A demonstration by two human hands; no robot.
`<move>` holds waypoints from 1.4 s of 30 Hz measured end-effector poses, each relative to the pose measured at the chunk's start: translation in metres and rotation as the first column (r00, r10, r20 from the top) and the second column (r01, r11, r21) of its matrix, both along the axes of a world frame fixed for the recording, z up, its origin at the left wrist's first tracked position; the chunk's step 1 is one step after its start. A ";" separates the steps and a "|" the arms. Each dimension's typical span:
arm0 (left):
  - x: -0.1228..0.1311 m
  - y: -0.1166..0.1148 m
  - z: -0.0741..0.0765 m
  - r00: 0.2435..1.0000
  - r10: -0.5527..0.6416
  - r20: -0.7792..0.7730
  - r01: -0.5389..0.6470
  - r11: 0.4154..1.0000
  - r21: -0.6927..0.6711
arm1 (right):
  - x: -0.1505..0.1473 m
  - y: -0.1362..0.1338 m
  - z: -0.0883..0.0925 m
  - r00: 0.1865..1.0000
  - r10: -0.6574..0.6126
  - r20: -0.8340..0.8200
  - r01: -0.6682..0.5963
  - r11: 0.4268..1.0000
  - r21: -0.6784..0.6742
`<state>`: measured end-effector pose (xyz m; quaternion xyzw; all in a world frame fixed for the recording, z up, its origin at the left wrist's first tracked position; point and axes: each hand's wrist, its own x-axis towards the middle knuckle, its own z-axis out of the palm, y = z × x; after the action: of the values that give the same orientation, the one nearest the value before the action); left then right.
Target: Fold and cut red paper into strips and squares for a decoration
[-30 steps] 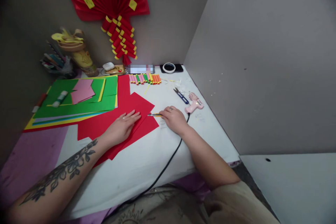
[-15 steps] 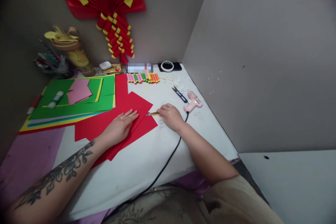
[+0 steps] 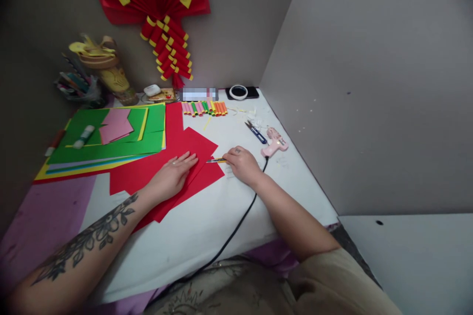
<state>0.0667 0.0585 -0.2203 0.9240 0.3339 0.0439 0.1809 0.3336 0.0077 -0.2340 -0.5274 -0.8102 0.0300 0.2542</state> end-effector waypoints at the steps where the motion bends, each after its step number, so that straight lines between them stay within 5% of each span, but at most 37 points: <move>1: 0.000 0.000 0.001 1.000 0.003 -0.003 -0.003 1.000 -0.004 | 0.000 0.000 0.000 1.000 0.003 -0.004 -0.003 1.000 0.012; 15: 0.001 -0.001 0.003 1.000 0.008 -0.018 -0.008 1.000 -0.018 | 0.000 -0.004 -0.002 1.000 0.007 -0.024 -0.006 0.999 0.042; 28: 0.002 -0.001 0.005 1.000 0.006 -0.029 -0.007 1.000 -0.022 | -0.004 -0.010 0.018 0.985 -0.077 0.154 0.070 0.997 0.045; 42: 0.002 -0.002 0.007 0.999 0.012 -0.042 -0.013 0.999 -0.029 | -0.008 -0.013 0.016 0.992 -0.077 0.101 0.089 0.989 -0.118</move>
<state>0.0687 0.0566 -0.2132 0.9198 0.3442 0.0209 0.1871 0.3254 -0.0052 -0.2179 -0.5759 -0.7955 0.0436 0.1834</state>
